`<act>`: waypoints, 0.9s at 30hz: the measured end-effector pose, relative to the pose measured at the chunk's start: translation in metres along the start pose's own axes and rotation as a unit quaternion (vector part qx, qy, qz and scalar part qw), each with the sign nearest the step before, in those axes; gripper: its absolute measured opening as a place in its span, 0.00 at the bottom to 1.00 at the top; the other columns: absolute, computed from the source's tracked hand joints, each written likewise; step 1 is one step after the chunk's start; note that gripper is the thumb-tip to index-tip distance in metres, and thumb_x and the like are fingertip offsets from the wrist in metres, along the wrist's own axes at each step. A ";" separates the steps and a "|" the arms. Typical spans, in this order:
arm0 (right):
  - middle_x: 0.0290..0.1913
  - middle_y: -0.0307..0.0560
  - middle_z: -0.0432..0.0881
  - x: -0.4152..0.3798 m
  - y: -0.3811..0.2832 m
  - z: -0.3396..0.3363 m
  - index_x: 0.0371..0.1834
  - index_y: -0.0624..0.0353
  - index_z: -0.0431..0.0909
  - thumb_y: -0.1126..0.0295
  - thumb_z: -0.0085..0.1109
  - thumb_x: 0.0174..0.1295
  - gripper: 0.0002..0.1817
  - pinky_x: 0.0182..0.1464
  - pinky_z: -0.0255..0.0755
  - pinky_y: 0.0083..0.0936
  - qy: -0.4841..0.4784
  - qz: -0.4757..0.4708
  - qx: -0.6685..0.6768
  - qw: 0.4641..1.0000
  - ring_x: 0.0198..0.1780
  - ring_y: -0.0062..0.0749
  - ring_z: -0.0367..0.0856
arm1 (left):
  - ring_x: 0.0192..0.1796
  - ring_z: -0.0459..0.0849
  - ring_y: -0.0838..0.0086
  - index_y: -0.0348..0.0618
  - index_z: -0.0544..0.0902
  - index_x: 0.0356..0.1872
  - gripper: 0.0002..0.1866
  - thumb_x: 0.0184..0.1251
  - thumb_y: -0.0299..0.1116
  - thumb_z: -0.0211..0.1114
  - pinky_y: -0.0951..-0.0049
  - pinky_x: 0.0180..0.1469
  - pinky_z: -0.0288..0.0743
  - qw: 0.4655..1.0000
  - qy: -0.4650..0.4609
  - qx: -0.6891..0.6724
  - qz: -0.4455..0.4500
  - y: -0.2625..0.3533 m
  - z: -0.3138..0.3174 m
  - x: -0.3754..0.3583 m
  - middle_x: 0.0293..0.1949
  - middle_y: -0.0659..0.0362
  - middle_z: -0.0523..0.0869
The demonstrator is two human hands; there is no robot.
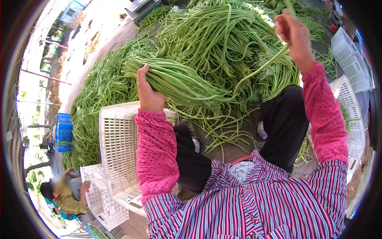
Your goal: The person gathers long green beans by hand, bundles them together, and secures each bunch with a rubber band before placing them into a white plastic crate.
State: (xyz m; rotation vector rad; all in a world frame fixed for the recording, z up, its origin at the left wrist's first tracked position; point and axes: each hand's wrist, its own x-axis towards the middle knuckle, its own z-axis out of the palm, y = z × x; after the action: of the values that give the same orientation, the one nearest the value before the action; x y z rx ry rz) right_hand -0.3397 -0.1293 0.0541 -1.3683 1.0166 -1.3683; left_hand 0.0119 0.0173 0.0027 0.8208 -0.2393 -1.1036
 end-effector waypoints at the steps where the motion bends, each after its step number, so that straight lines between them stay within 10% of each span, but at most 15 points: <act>1: 0.23 0.32 0.76 0.016 -0.013 -0.038 0.37 0.60 0.81 0.54 0.51 0.69 0.19 0.19 0.53 0.10 0.017 -0.032 -0.012 0.999 0.20 0.11 0.68 | 0.42 0.83 0.65 0.41 0.77 0.42 0.11 0.63 0.35 0.59 0.62 0.48 0.80 1.000 -0.027 0.008 0.001 -0.001 -0.001 0.000 0.41 0.55 0.84; 4: 0.25 0.33 0.72 0.036 -0.077 -0.137 0.44 0.62 0.79 0.59 0.43 0.74 0.19 0.25 0.51 0.10 0.145 -0.171 -0.101 0.969 0.23 0.11 0.62 | 0.44 0.83 0.63 0.39 0.77 0.46 0.13 0.62 0.33 0.58 0.60 0.49 0.79 0.997 -0.074 -0.006 0.021 -0.001 0.009 -0.010 0.43 0.53 0.83; 9: 0.21 0.48 0.73 -0.013 -0.177 -0.221 0.25 0.68 0.74 0.54 0.45 0.66 0.25 0.27 0.67 0.32 0.313 -0.297 -0.345 0.833 0.24 0.33 0.70 | 0.48 0.82 0.61 0.41 0.74 0.55 0.20 0.62 0.33 0.60 0.58 0.53 0.78 0.990 -0.126 0.020 0.057 0.000 0.012 -0.017 0.47 0.53 0.82; 12: 0.20 0.48 0.74 -0.026 -0.179 -0.289 0.25 0.68 0.76 0.56 0.47 0.66 0.23 0.26 0.68 0.34 0.400 -0.251 -0.434 0.767 0.23 0.34 0.71 | 0.53 0.80 0.59 0.41 0.71 0.59 0.23 0.62 0.34 0.60 0.54 0.58 0.75 0.985 -0.165 0.030 0.039 0.001 0.006 -0.018 0.52 0.52 0.80; 16: 0.30 0.59 0.83 -0.012 -0.110 -0.494 0.28 0.68 0.79 0.52 0.48 0.68 0.26 0.32 0.75 0.38 0.250 -0.155 -0.743 0.601 0.30 0.46 0.83 | 0.49 0.82 0.61 0.40 0.70 0.58 0.27 0.56 0.31 0.66 0.57 0.53 0.78 0.971 -0.213 0.098 0.044 -0.001 0.003 -0.024 0.48 0.52 0.80; 17: 0.29 0.61 0.82 0.008 -0.074 -0.588 0.35 0.70 0.80 0.55 0.47 0.70 0.24 0.33 0.74 0.44 0.083 -0.031 -0.904 0.419 0.32 0.54 0.82 | 0.49 0.82 0.61 0.40 0.70 0.58 0.27 0.56 0.31 0.66 0.57 0.53 0.78 0.971 -0.214 0.098 0.046 -0.001 0.003 -0.027 0.48 0.52 0.80; 18: 0.29 0.61 0.82 0.009 -0.056 -0.580 0.35 0.70 0.80 0.55 0.47 0.70 0.24 0.33 0.74 0.44 0.084 -0.032 -0.903 0.420 0.32 0.54 0.82 | 0.49 0.82 0.60 0.39 0.69 0.58 0.27 0.56 0.29 0.64 0.57 0.53 0.78 0.969 -0.220 0.101 0.051 -0.001 0.004 -0.029 0.48 0.51 0.80; 22: 0.53 0.58 0.76 -0.004 0.002 -0.373 0.55 0.67 0.71 0.61 0.59 0.61 0.24 0.59 0.66 0.34 -0.011 -0.043 -0.673 0.738 0.56 0.46 0.75 | 0.50 0.82 0.59 0.37 0.70 0.58 0.27 0.53 0.25 0.61 0.57 0.55 0.77 0.964 -0.222 0.140 0.047 0.005 0.017 -0.032 0.50 0.50 0.80; 27: 0.52 0.55 0.79 -0.024 -0.013 -0.079 0.53 0.67 0.75 0.64 0.61 0.60 0.22 0.61 0.68 0.33 -0.207 -0.150 -0.467 0.846 0.57 0.41 0.77 | 0.53 0.81 0.64 0.34 0.70 0.59 0.31 0.50 0.29 0.64 0.63 0.55 0.76 0.910 -0.332 0.229 0.091 0.011 0.039 -0.027 0.54 0.50 0.78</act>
State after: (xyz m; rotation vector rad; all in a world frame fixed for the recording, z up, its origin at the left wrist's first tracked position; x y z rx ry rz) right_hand -0.4198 -0.1074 0.0576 -2.5033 1.2504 -0.6701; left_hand -0.0149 0.0243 0.0433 0.7831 -1.1624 -1.1347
